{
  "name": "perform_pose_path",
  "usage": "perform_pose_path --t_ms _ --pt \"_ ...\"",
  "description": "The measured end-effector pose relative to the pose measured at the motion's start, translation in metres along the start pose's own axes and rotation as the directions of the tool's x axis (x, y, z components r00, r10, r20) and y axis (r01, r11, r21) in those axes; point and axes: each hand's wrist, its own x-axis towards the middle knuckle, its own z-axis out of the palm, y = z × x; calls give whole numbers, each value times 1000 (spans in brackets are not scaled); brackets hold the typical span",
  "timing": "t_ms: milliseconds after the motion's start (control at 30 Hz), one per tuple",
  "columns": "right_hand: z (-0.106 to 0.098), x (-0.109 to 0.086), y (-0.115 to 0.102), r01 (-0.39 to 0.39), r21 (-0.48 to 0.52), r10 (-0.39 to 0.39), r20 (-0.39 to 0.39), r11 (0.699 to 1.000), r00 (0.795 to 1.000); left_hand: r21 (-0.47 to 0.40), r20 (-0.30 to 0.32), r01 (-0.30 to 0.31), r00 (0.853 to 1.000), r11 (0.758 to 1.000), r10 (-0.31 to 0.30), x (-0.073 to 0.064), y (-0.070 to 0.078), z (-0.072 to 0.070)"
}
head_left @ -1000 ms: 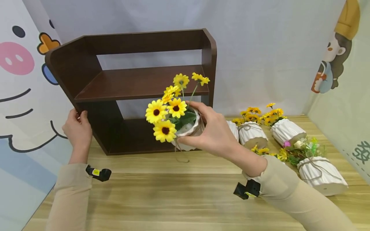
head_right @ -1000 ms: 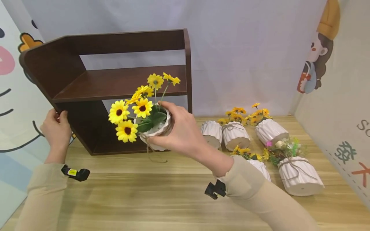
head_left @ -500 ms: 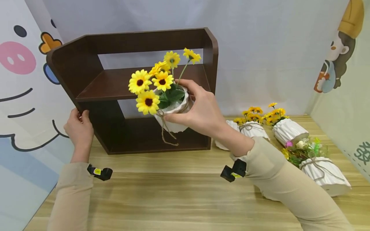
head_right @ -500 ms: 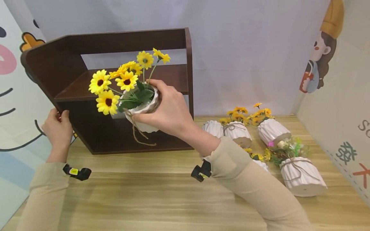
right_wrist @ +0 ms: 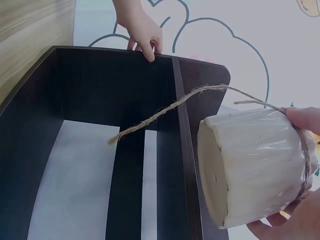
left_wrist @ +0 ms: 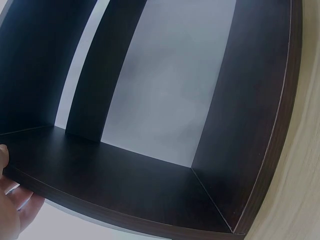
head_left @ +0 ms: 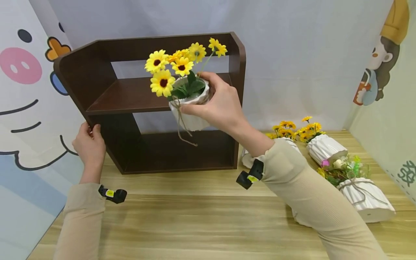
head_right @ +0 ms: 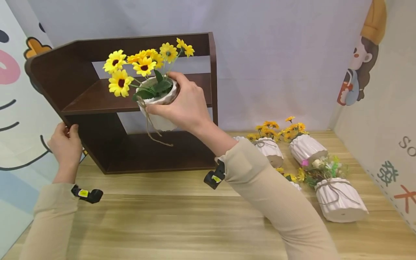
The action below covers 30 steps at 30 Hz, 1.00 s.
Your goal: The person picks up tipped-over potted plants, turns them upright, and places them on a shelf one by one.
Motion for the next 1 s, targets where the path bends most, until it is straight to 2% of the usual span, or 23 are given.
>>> perform_pose_path --t_ms 200,467,1000 --pt "1 11 0 -98 22 97 17 995 995 -4 -20 -26 999 1000 26 0 1 0" --pt "4 24 2 -201 104 197 51 974 979 2 -27 -31 999 1000 31 0 0 0" --pt "25 49 6 -271 173 263 68 947 962 10 -39 -50 998 999 51 0 -2 0"
